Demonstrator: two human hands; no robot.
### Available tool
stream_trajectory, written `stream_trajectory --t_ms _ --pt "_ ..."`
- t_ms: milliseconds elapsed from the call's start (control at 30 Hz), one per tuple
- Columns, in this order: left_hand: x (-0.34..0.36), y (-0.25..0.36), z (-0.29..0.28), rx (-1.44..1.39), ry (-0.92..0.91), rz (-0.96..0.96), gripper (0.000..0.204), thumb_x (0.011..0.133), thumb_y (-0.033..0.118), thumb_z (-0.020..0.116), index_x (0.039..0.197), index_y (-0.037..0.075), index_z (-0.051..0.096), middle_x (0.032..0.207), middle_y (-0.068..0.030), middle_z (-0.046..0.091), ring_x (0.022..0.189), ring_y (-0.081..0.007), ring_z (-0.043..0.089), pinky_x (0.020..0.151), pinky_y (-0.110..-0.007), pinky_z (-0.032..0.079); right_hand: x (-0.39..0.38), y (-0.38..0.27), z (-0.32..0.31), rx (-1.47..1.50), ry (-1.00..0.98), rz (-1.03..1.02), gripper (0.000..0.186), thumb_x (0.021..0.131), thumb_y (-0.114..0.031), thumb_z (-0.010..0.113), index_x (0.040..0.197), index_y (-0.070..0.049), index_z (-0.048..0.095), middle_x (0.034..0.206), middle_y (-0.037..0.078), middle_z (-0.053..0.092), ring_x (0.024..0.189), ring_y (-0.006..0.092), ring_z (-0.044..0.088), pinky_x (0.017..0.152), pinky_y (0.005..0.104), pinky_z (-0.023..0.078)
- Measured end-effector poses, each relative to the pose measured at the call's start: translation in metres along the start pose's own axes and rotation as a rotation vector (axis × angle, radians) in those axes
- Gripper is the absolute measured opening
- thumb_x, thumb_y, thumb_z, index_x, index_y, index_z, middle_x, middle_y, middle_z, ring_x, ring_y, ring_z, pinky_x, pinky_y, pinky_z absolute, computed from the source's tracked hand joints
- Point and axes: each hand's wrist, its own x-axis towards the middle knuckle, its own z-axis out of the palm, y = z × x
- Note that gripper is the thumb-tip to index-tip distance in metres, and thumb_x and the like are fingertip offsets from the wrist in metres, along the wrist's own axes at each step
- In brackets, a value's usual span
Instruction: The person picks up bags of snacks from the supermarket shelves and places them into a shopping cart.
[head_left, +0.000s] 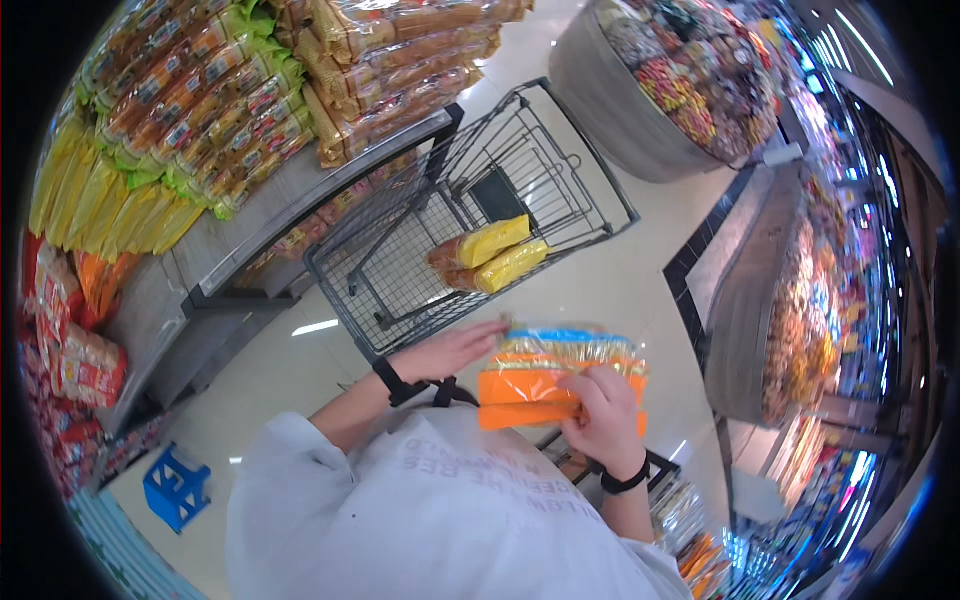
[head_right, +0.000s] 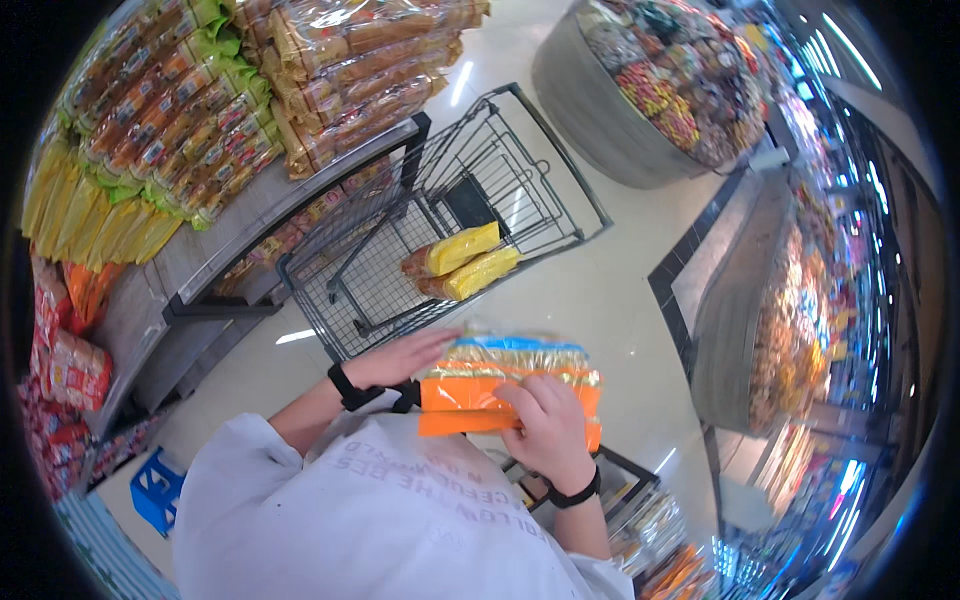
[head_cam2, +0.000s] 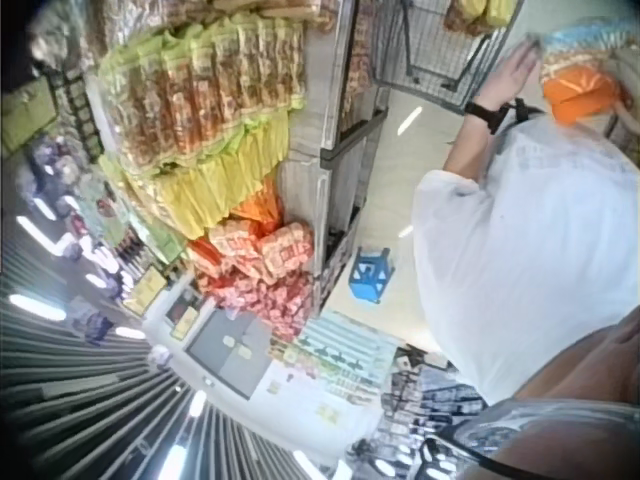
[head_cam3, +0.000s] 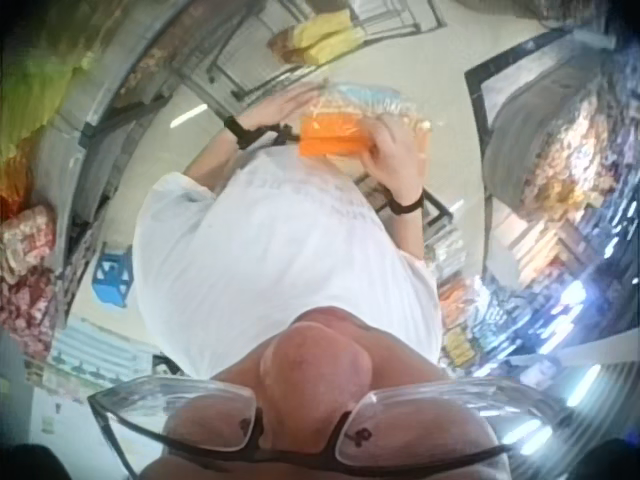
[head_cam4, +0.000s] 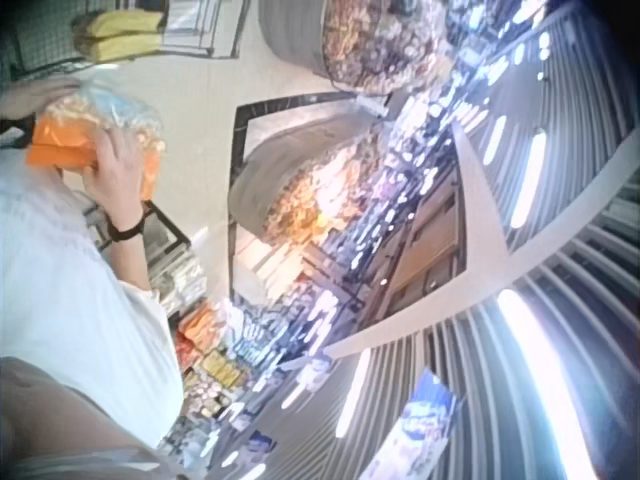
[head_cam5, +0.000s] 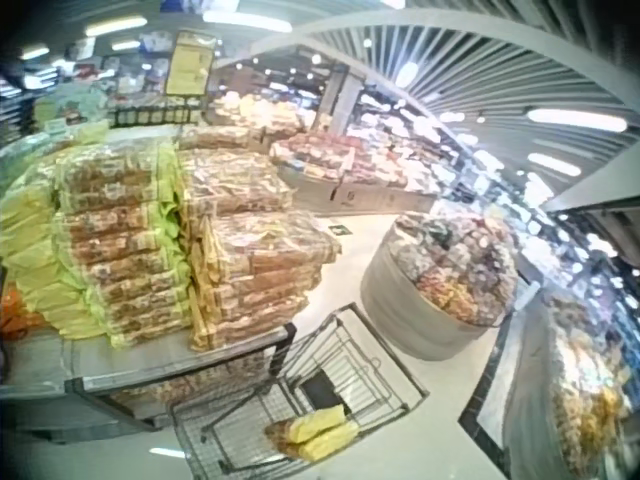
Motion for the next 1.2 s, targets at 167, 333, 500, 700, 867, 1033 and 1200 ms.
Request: stream_trajectory --t_ms 167,333,500,700,867,1033,1200 --pt "0.017 0.044 -0.057 -0.397 0.250 -0.145 0.061 0.096 0.050 0.032 0.144 0.012 0.025 0.145 -0.0075 0.030 0.131 -0.0245 0.033 0.103 -0.039 0.032 0.103 0.039 -0.033 -0.048 -0.003 -0.330 0.047 0.054 0.001 0.059 0.101 -0.010 0.062 0.073 0.007 0.050 0.068 0.0248 0.051 0.060 0.0348 0.042" --pt "0.055 0.034 -0.091 -0.532 0.589 -0.190 0.067 0.093 0.056 0.034 0.146 0.016 0.021 0.147 -0.0046 0.027 0.131 -0.0242 0.033 0.101 -0.041 0.035 0.204 0.101 -0.004 -0.043 -0.040 -0.465 0.058 0.060 0.000 0.061 0.117 -0.009 0.057 0.075 0.009 0.050 0.072 0.0266 0.052 0.066 0.0355 0.044" --pt "0.093 -0.025 -0.081 -0.482 0.924 -0.327 0.061 0.093 0.054 0.038 0.137 0.012 0.039 0.131 -0.0058 0.046 0.117 -0.0202 0.046 0.096 -0.036 0.037 0.286 0.190 0.121 0.046 -0.304 -0.558 0.051 0.071 -0.006 0.060 0.122 -0.006 0.052 0.093 0.014 0.060 0.092 0.0321 0.058 0.081 0.0388 0.048" --pt "0.083 -0.106 -0.005 -0.339 1.266 -0.710 0.047 0.093 0.039 0.045 0.115 0.000 0.058 0.114 -0.0158 0.061 0.109 -0.0243 0.055 0.094 -0.031 0.040 0.323 0.277 0.262 -0.129 -0.770 -0.653 0.058 0.069 -0.010 0.063 0.125 -0.007 0.049 0.111 0.018 0.059 0.101 0.0339 0.056 0.084 0.0411 0.048" --pt "0.088 -0.107 0.057 -0.183 1.332 -0.934 0.041 0.090 0.035 0.047 0.110 0.002 0.060 0.107 -0.0169 0.063 0.104 -0.0295 0.058 0.089 -0.034 0.044 0.343 0.286 0.292 -0.016 -0.848 -0.722 0.060 0.072 -0.012 0.063 0.129 -0.007 0.046 0.113 0.019 0.058 0.102 0.0358 0.055 0.086 0.0423 0.048" --pt "0.103 -0.097 0.080 -0.281 1.378 -1.026 0.041 0.089 0.035 0.050 0.109 0.002 0.061 0.108 -0.0177 0.063 0.104 -0.0298 0.058 0.090 -0.034 0.044 0.355 0.319 0.337 0.103 -1.003 -0.515 0.072 0.071 -0.029 0.070 0.134 -0.008 0.041 0.120 0.018 0.056 0.110 0.0333 0.053 0.090 0.0409 0.046" --pt "0.096 -0.086 0.100 -0.354 1.518 -1.017 0.037 0.088 0.032 0.051 0.108 0.003 0.062 0.105 -0.0161 0.064 0.103 -0.0267 0.059 0.089 -0.034 0.044 0.374 0.316 0.340 0.093 -1.028 -0.475 0.083 0.066 -0.041 0.072 0.135 -0.008 0.040 0.120 0.018 0.056 0.109 0.0326 0.055 0.090 0.0398 0.046"
